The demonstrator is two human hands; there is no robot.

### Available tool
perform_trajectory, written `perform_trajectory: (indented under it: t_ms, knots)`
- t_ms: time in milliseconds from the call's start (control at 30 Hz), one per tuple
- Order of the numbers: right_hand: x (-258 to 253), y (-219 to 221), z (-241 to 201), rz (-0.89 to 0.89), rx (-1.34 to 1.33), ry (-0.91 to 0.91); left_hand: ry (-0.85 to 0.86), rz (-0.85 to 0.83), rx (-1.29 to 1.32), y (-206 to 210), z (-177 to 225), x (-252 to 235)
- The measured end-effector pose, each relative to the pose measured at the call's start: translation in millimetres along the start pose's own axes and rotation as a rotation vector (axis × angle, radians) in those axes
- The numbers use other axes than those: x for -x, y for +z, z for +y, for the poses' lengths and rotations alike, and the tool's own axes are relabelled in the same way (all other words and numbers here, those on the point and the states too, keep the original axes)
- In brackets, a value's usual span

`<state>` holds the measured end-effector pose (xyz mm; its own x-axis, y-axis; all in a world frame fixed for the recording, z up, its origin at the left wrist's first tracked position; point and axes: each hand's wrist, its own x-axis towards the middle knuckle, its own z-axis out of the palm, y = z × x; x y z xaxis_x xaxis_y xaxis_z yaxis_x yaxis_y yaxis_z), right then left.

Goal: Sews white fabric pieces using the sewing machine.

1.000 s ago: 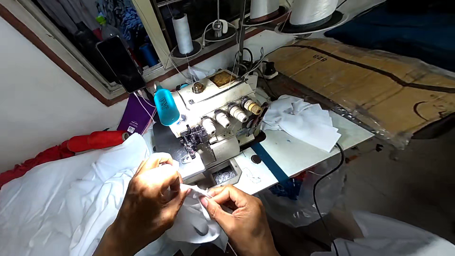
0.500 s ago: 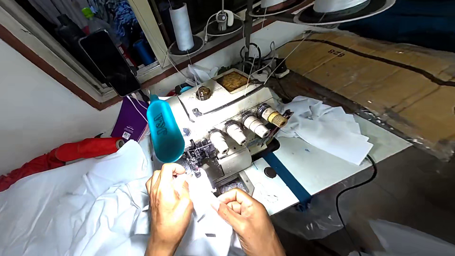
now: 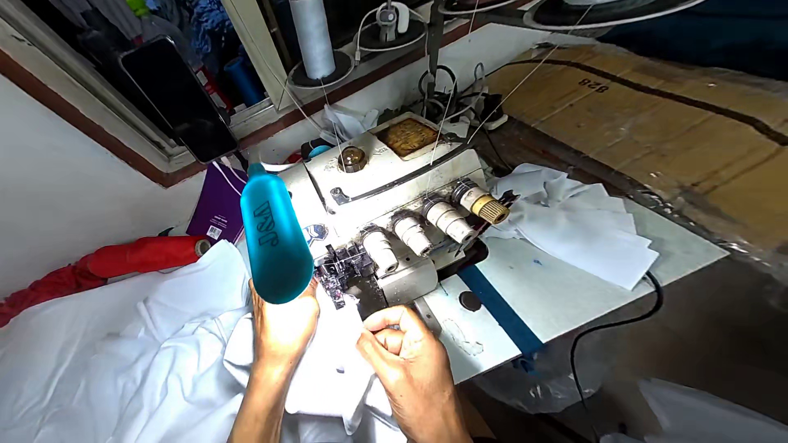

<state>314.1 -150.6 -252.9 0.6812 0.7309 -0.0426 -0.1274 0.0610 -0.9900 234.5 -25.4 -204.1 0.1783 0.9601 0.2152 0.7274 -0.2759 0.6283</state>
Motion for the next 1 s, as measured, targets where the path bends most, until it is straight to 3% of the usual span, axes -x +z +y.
perform_trajectory:
  t_ms: [267,400,433,567,667,800,900,1000]
  knots:
    - [-9,4,4,0.022,0.033,-0.069,0.053,-0.02,-0.009,-4,-7,-12]
    - [-14,3,1,-0.012,0.053,-0.077,0.566,0.147,-0.158,-22,-14,19]
    - [-15,3,0,-0.021,0.057,-0.067,0.652,0.126,-0.15,-29,-14,35]
    - [-15,0,-3,-0.047,0.145,-0.068,0.742,-0.072,-0.243,-39,-28,79]
    - [-15,-3,-5,0.039,0.39,-0.277,0.84,-0.143,-0.279,-45,-36,79]
    - [-30,-15,-9,-0.121,0.457,-0.602,0.809,-0.359,-0.165,-73,-11,73]
    - [-43,-19,-22,-0.34,0.459,-0.576,0.741,-0.428,-0.172,-96,26,64]
    - [-50,-23,-29,-0.46,0.491,-0.499,0.617,-0.377,-0.067,-122,50,55]
